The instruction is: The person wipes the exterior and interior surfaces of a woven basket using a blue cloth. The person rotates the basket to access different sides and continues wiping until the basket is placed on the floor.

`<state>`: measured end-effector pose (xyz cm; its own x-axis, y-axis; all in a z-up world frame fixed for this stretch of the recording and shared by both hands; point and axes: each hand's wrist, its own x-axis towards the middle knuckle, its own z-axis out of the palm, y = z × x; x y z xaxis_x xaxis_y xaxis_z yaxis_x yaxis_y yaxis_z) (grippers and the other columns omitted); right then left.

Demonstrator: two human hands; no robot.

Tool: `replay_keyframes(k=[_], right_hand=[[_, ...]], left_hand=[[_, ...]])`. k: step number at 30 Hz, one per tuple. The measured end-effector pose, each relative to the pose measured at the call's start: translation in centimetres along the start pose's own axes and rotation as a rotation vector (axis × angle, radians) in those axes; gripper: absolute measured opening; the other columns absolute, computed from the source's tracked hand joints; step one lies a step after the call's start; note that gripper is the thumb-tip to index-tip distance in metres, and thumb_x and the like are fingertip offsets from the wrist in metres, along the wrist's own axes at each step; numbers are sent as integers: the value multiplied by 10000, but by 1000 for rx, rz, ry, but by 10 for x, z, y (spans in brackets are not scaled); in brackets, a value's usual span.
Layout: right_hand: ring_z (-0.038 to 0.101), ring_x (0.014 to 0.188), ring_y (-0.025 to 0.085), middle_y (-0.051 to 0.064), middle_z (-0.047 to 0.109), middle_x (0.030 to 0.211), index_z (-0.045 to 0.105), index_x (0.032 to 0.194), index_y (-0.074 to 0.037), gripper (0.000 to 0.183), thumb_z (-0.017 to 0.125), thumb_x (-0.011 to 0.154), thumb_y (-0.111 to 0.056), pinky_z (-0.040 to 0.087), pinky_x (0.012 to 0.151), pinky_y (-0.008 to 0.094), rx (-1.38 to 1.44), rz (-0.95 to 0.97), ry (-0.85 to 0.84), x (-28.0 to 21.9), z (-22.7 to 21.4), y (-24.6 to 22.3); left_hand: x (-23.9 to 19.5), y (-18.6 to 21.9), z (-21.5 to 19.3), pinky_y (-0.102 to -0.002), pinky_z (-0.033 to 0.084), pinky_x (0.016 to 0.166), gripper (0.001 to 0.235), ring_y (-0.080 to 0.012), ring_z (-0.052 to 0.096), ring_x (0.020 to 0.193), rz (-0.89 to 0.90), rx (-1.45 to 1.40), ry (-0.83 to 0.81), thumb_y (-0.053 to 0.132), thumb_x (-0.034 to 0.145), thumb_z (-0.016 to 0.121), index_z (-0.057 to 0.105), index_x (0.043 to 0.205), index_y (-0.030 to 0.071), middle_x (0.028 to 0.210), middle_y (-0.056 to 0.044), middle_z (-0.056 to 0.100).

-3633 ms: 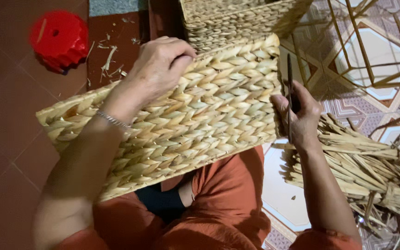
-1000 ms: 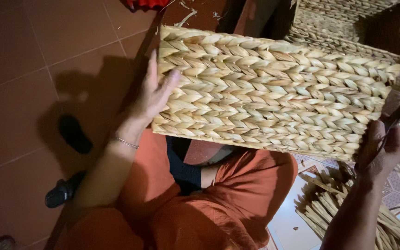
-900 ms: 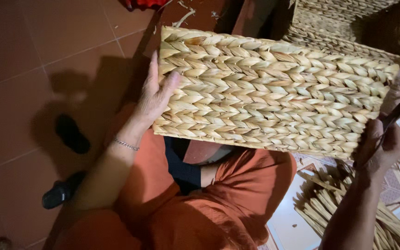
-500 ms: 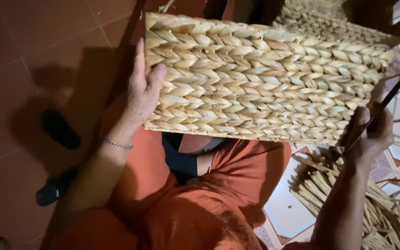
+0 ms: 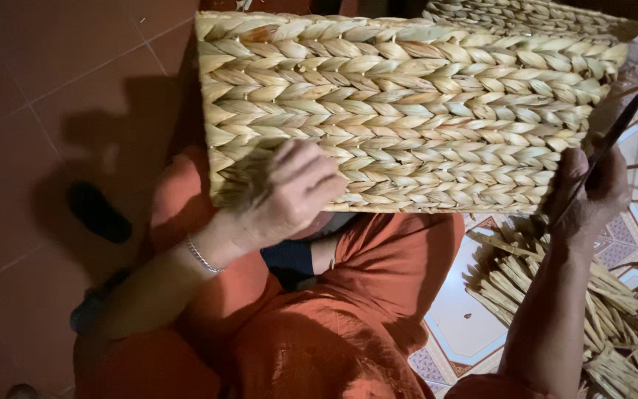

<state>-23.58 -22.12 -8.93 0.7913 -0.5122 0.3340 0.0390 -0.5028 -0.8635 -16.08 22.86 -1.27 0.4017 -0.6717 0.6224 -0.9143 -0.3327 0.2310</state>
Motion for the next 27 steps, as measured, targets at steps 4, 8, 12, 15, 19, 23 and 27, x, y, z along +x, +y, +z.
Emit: replay_keyframes(k=[4,8,12,15,19,23,27], right_hand=[[559,614,82,14,604,809,624,1386,60,392,704,1148,-241,417,528,235,5,32,-13,-1,0,-6],[580,646,88,23,618,823,609,1354,65,365,673,1161,-239,425,563,234,-68,-9,-28,0,3,-15],[539,581,82,12,590,772,611,1397,45,399,681,1144,-256,395,529,248,-17,61,-23,-1,4,-21],[543,570,83,14,596,766,615,1394,50,396,689,1148,-251,395,496,248,-10,75,-26,-1,5,-26],[612,652,86,27,642,808,618,1385,83,363,632,1162,-203,447,542,243,-187,-45,-44,1,5,-29],[653,717,87,16,667,851,619,1342,54,324,633,1134,-195,498,587,243,-272,-123,-14,4,3,-26],[591,789,170,96,646,936,615,1322,54,306,649,1076,-125,468,672,273,-384,-220,33,1,3,-27]], left_hand=[[1,10,-4,-380,511,873,131,-246,561,968,65,43,-123,98,875,663,665,960,-3,950,-86,580],[7,11,-7,-388,500,872,173,-263,571,967,41,-6,-163,119,889,613,644,1005,-6,969,-104,572],[7,11,-3,-389,485,870,158,-262,569,964,-3,-40,-209,123,896,602,625,1012,18,970,-107,556],[4,10,8,-390,484,893,101,-257,558,980,-23,67,-273,108,917,598,611,976,27,984,-115,553],[-8,5,16,-377,462,902,118,-242,541,1014,-2,119,-217,123,955,596,623,1017,26,1029,-108,557],[-18,2,12,-380,428,906,89,-239,542,1060,-65,102,-120,120,980,604,622,1030,49,1098,-89,570],[-19,7,1,-411,416,923,123,-252,545,1062,-152,30,-147,138,984,646,634,1071,53,1114,-75,578]])
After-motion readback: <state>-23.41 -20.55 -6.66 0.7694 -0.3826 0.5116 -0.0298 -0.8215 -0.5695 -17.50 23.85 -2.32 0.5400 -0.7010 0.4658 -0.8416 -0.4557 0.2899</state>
